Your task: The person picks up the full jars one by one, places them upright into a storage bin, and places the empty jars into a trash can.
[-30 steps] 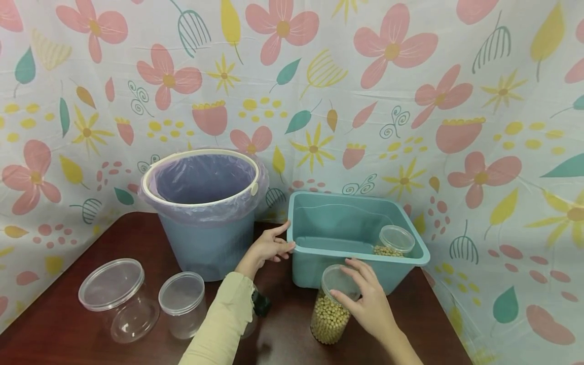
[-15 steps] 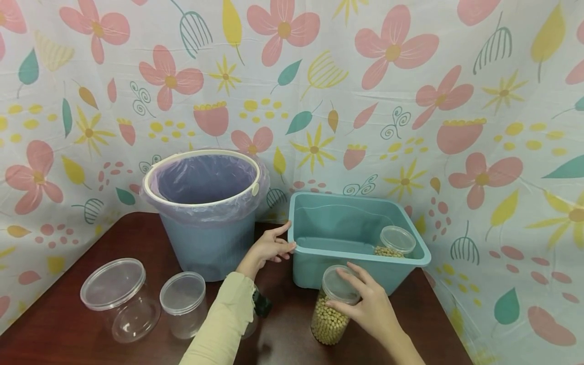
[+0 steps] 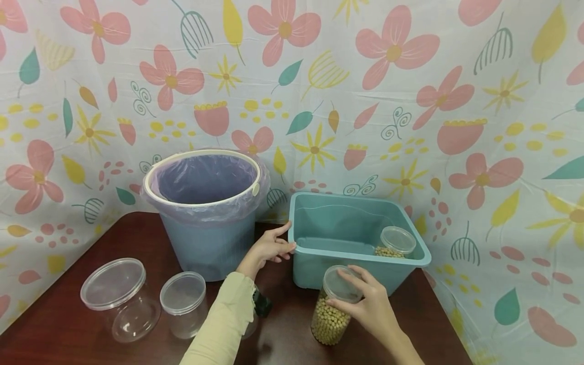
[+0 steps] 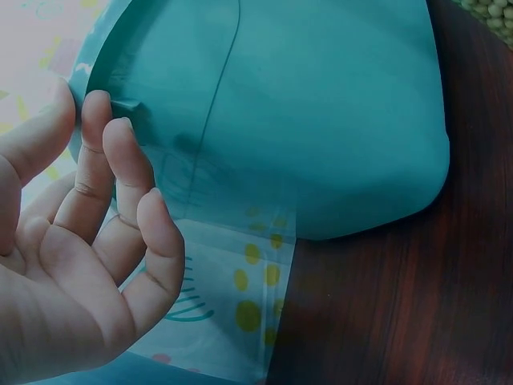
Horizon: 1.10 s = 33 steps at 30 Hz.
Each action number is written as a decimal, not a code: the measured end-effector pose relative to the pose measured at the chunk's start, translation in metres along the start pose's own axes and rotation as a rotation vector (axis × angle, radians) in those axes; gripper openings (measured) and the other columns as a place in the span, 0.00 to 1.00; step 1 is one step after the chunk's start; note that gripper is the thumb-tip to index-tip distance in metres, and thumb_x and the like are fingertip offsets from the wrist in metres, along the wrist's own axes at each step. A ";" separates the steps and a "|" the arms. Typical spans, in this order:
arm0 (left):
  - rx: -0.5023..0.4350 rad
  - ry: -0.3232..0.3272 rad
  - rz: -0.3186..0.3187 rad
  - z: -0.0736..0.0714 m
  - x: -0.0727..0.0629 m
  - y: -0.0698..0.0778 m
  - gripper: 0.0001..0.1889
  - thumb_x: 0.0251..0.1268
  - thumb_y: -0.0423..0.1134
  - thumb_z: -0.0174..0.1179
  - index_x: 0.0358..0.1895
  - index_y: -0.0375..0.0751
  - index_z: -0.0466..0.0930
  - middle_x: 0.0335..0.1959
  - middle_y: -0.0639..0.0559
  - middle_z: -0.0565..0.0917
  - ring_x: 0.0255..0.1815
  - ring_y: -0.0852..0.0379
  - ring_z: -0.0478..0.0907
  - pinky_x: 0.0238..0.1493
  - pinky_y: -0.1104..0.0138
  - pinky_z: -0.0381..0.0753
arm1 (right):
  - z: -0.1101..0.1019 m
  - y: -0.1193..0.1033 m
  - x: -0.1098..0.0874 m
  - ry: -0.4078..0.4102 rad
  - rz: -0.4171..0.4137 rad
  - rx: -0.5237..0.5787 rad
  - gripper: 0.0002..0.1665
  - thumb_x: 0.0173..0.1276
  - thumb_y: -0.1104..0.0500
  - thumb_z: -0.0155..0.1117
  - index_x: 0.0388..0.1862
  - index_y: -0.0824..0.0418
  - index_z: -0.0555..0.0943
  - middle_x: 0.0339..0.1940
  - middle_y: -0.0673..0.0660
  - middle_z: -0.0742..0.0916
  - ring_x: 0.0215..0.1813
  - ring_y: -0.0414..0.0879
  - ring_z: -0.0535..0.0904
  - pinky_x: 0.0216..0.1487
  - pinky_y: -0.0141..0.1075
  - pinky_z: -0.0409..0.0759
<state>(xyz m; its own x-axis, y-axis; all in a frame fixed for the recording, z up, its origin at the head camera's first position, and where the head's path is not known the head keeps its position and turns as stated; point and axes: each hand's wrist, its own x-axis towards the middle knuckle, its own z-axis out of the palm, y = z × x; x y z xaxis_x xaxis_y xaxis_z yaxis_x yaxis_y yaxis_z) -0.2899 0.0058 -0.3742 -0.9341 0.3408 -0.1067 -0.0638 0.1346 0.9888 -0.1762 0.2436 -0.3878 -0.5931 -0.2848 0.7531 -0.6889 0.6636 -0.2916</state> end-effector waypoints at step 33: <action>-0.001 0.024 -0.010 0.001 0.002 -0.001 0.35 0.56 0.37 0.62 0.67 0.57 0.57 0.25 0.49 0.82 0.21 0.58 0.76 0.17 0.70 0.69 | -0.050 -0.004 0.045 0.190 0.010 0.111 0.31 0.22 0.75 0.78 0.36 0.72 0.82 0.39 0.63 0.80 0.41 0.35 0.74 0.20 0.23 0.64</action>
<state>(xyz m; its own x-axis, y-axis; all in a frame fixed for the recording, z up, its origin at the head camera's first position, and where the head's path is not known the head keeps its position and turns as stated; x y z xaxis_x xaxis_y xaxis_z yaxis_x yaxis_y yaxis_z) -0.2911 0.0075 -0.3759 -0.9415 0.3173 -0.1137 -0.0732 0.1368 0.9879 -0.1796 0.2626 -0.3235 -0.5181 -0.1365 0.8444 -0.7314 0.5825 -0.3546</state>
